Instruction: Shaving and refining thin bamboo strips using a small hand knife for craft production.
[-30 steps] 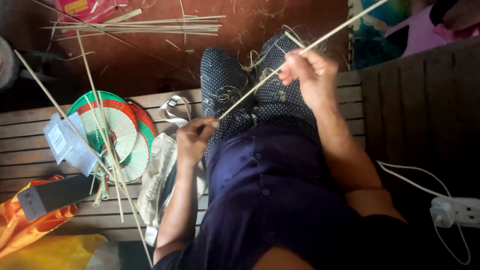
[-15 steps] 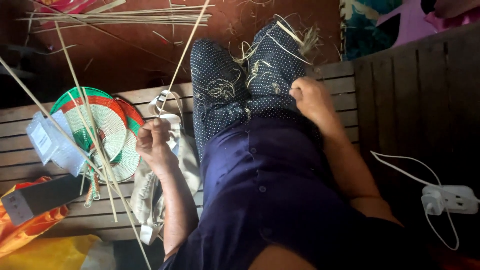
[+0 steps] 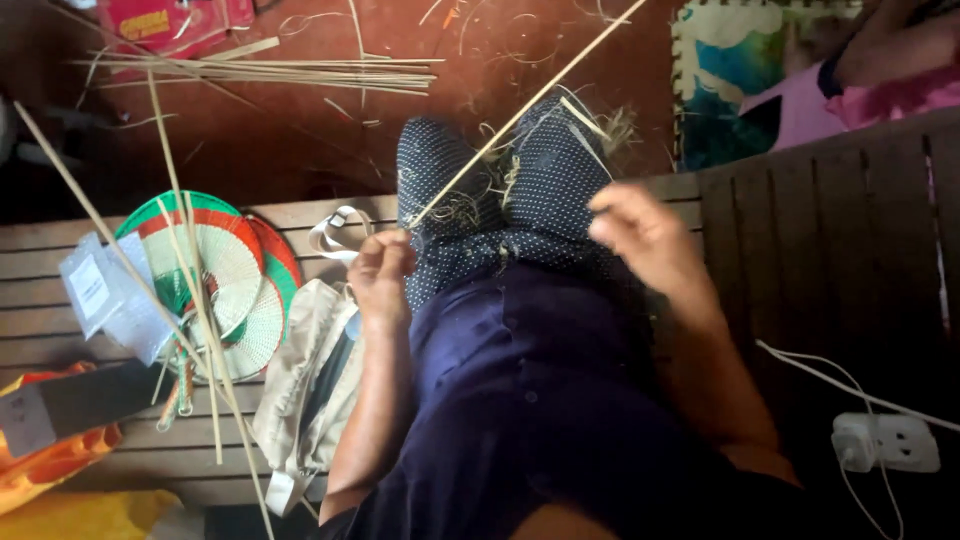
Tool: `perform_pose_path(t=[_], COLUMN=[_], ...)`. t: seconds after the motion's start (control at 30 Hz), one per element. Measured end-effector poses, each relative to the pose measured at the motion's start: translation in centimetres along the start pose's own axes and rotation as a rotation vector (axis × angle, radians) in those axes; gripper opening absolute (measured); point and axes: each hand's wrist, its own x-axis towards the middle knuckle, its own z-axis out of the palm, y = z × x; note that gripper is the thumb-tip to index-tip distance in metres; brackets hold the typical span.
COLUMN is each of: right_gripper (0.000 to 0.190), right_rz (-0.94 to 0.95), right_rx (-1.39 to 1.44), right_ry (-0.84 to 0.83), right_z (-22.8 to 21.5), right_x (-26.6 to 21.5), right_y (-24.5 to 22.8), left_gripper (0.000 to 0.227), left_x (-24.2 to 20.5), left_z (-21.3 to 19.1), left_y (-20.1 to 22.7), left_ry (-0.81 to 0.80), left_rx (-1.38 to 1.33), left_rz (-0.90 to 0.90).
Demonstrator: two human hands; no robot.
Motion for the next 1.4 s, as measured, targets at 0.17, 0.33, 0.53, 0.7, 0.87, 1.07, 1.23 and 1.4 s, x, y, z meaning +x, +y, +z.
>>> perform_pose_path(t=[0.17, 0.33, 0.53, 0.7, 0.87, 1.07, 1.23, 1.4], right_gripper=[0.031, 0.015, 0.016, 0.019, 0.025, 0.022, 0.018, 0.015], right_rz=[-0.009, -0.182, -0.719, -0.51, -0.03, -0.1, -0.096, -0.09], right_rx=[-0.79, -0.71, -0.723, -0.709, -0.641, -0.63, -0.554, -0.488], right_ry=[-0.538, -0.304, -0.156, -0.258, -0.495, -0.474, -0.378, -0.354], right_z=[2.1, 2.2, 4.8, 7.6, 9.0, 9.6, 9.3, 9.2], right_x=[-1.0, -1.8, 0.0, 0.6, 1.6, 2.1, 2.1, 2.3], right_y=[5.0, 2.3, 0.5, 0.5, 1.9, 4.0, 4.1, 5.0], left_gripper=[0.01, 0.006, 0.005, 0.004, 0.005, 0.008, 0.031, 0.026], left_x=[-0.6, -0.4, -1.2, -0.7, 0.6, 0.7, 0.7, 0.4], left_z=[1.1, 0.9, 2.2, 3.1, 3.5, 4.2, 6.1, 6.7], left_y=[0.7, 0.4, -2.4, -3.1, -3.7, -4.5, -4.8, -5.6], left_ry=[-0.007, -0.077, -0.313, -0.516, -0.555, -0.508, -0.449, -0.454], left_rx=[-0.084, 0.06, 0.355, 0.375, 0.421, 0.373, -0.179, -0.195], left_rz=[0.056, -0.037, -0.067, 0.155, 0.327, 0.253, -0.433, -0.408])
